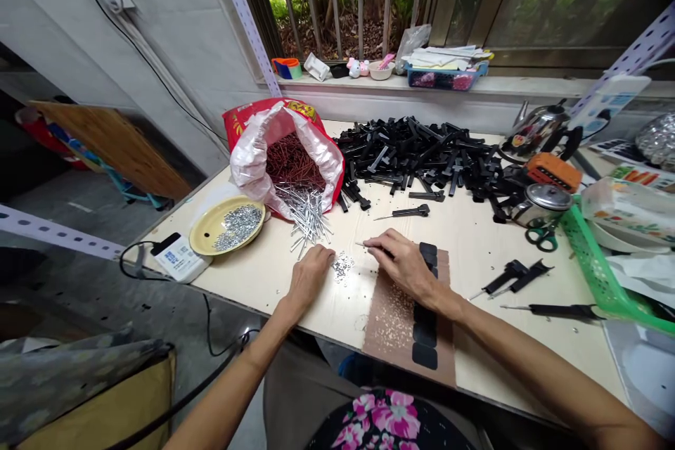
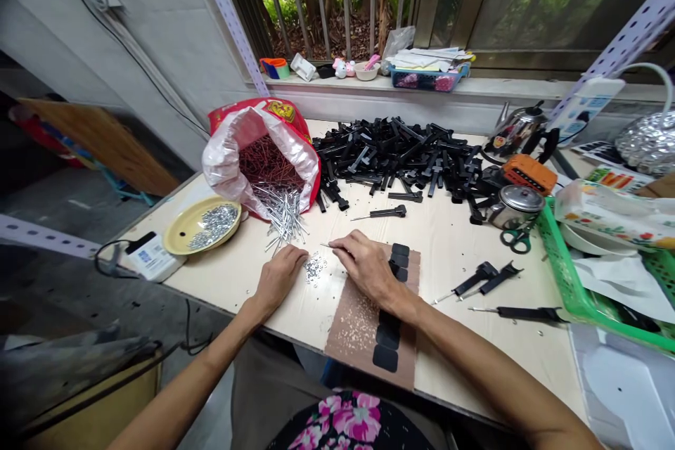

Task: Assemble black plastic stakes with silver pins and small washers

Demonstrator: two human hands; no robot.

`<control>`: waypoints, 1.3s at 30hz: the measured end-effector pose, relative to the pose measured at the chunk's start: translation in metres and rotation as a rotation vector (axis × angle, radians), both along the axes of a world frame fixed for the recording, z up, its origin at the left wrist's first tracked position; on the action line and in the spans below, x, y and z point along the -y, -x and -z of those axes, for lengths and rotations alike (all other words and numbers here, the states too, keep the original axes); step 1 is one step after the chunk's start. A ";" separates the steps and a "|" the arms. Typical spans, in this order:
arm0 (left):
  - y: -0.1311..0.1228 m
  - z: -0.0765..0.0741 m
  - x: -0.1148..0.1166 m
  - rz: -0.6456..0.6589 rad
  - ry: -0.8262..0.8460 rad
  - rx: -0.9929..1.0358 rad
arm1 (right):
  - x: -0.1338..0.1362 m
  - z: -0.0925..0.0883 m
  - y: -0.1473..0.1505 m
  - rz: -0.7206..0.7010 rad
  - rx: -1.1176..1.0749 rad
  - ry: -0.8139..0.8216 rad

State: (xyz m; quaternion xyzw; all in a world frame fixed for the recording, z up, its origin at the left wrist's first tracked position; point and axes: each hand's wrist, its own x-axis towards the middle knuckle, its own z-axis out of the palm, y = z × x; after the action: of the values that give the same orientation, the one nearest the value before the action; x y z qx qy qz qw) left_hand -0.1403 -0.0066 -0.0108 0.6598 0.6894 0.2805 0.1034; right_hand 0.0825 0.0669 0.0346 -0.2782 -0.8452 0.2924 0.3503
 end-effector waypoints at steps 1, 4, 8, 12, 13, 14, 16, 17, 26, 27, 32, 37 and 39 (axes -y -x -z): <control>-0.004 -0.004 -0.001 -0.055 -0.006 0.196 | 0.004 -0.001 0.003 -0.001 0.009 -0.003; -0.022 -0.019 -0.001 -0.202 0.064 0.893 | 0.014 -0.003 0.009 0.013 0.062 -0.038; -0.047 -0.037 0.003 -0.195 0.126 1.391 | 0.020 -0.005 0.011 0.066 0.144 -0.109; -0.058 -0.044 0.005 -0.191 0.114 1.422 | 0.023 -0.010 0.006 0.116 0.214 -0.175; -0.060 -0.044 0.005 -0.192 0.110 1.401 | 0.023 -0.011 0.004 0.127 0.233 -0.198; -0.060 -0.044 0.005 -0.193 0.103 1.370 | 0.024 -0.012 0.003 0.141 0.252 -0.222; -0.061 -0.044 0.005 -0.193 0.079 1.288 | 0.026 -0.013 0.001 0.176 0.285 -0.266; -0.062 -0.044 0.004 -0.192 0.067 1.245 | 0.026 -0.013 0.000 0.193 0.299 -0.288; -0.066 -0.045 0.000 -0.141 0.070 1.025 | 0.026 -0.010 -0.009 0.184 0.302 -0.224; -0.067 -0.044 -0.001 -0.132 0.078 1.024 | 0.026 -0.010 -0.010 0.167 0.294 -0.195; -0.071 -0.042 -0.003 -0.109 0.113 1.035 | 0.023 -0.006 -0.017 0.128 0.244 -0.067; -0.071 -0.038 -0.004 -0.095 0.111 1.058 | 0.020 -0.001 -0.019 0.061 0.157 0.005; -0.071 -0.039 -0.004 -0.092 0.117 1.028 | 0.020 0.000 -0.019 0.065 0.168 0.025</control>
State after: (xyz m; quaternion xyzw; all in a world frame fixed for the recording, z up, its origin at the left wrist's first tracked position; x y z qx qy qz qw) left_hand -0.0693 -0.0029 0.0282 0.3992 0.5924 0.5336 0.4528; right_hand 0.1011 0.0471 0.0350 -0.3333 -0.8584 0.2673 0.2840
